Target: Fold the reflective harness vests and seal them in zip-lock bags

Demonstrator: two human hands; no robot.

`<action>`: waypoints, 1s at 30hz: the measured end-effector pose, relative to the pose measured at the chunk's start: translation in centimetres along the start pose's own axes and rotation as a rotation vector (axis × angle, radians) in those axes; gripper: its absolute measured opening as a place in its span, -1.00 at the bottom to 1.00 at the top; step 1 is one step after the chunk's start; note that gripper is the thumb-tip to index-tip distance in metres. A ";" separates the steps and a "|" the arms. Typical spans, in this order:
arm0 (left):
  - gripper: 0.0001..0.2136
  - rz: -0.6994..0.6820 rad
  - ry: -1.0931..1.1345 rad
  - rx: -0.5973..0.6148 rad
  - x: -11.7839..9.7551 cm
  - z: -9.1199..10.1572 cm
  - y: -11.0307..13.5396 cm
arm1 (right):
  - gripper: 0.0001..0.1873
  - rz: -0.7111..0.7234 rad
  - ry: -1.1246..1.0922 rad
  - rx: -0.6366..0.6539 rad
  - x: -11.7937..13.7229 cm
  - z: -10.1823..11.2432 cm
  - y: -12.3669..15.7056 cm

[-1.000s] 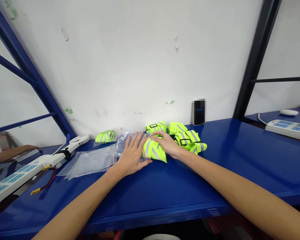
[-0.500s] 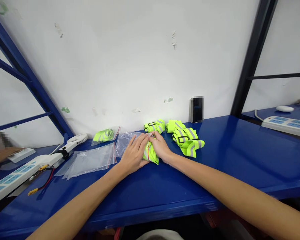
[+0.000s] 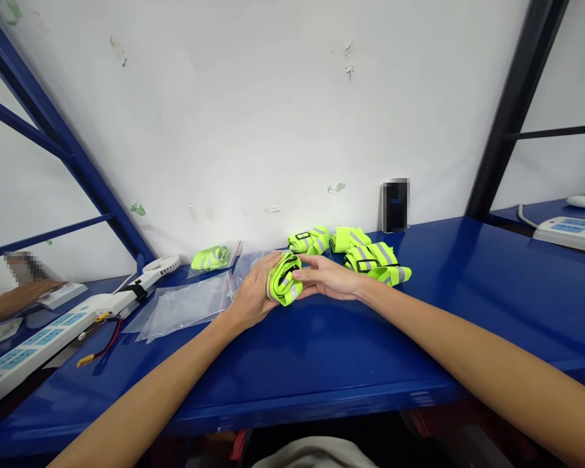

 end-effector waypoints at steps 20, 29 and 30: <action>-0.41 -0.001 -0.088 -0.009 -2.9 -0.4 -1.4 | -0.88 0.382 0.515 -0.276 -1.0 -1.0 -0.8; -0.67 0.365 0.345 -0.283 -0.5 2.5 -0.7 | -0.73 0.586 0.477 -0.327 1.4 -1.3 0.5; -0.65 0.392 0.401 -0.325 -0.7 2.7 -0.7 | -0.71 0.648 0.489 -0.295 1.9 -1.7 0.9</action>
Point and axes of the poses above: each hand's wrist, its own y-axis away from the middle knuckle, its own z-axis out of the back of the hand, x = y × z, the point moved 3 cm from there along -y, towards the middle knuckle, and after that the axes turned 10 degrees about -y, right-handed, at the moved point
